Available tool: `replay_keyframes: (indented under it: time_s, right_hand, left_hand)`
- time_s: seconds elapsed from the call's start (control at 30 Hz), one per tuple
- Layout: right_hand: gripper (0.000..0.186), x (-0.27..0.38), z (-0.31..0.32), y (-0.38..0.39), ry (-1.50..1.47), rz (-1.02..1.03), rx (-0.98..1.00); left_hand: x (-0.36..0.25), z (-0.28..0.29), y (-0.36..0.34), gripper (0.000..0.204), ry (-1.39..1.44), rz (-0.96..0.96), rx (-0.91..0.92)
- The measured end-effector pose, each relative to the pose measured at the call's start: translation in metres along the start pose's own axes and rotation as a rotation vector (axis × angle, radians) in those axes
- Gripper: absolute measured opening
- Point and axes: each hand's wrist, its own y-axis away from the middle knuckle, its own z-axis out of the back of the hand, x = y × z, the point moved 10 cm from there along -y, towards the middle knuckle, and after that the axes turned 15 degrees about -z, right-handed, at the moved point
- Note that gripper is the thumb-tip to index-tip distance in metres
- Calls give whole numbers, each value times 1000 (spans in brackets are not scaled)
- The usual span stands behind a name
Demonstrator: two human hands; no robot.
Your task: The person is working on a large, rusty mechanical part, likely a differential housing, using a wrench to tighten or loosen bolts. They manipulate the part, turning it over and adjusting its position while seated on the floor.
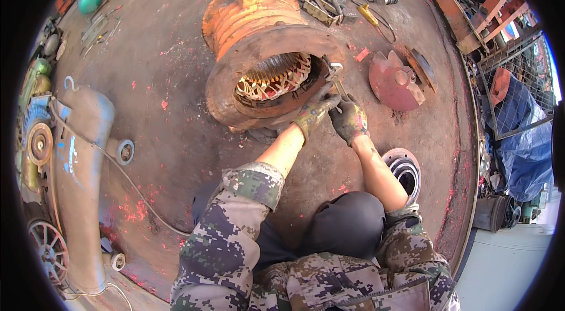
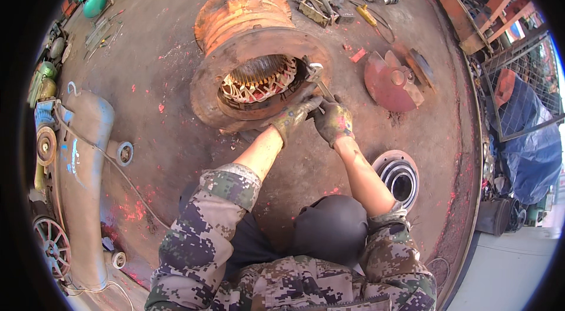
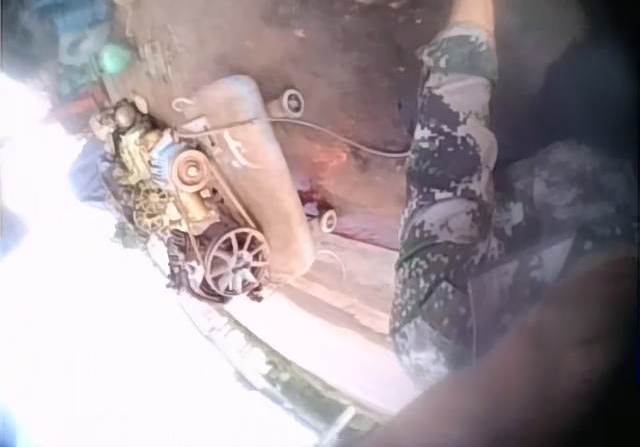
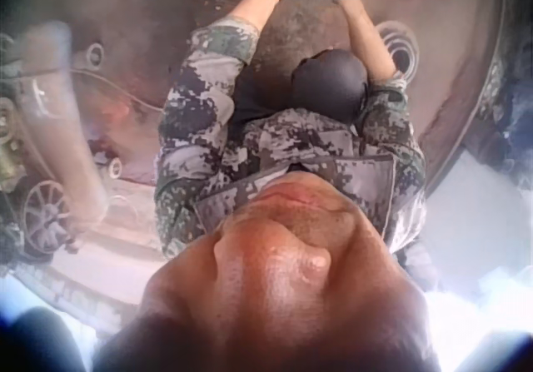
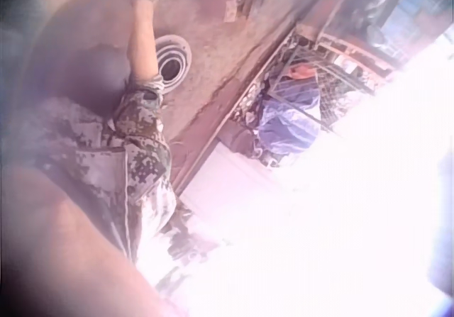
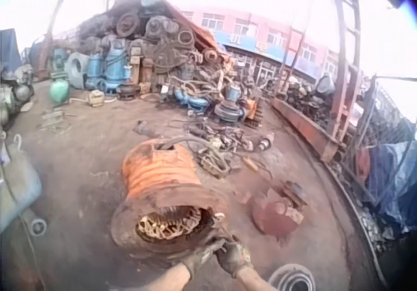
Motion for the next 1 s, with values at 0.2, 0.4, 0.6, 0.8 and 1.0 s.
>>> replay_keyframes:
  time_s: [0.2, 0.4, 0.6, 0.8, 1.0]
  right_hand:
    - [71, -12, -14, -1, -293, -215, 146]
    - [55, -30, -21, 18, -735, -299, 195]
    - [44, -38, 1, 41, -1009, -473, 149]
    - [48, -102, -45, 41, -1586, -893, 205]
    - [70, -28, -66, 26, -2166, -814, 855]
  left_hand:
    - [-33, 1, -1, 35, 188, -1, -50]
    - [-57, -1, -5, 47, 80, -113, -4]
    - [-52, -11, -9, 53, 314, 109, -97]
    - [-34, -4, -40, 45, 453, -52, -319]
    - [-36, -1, -26, 37, 500, -130, -280]
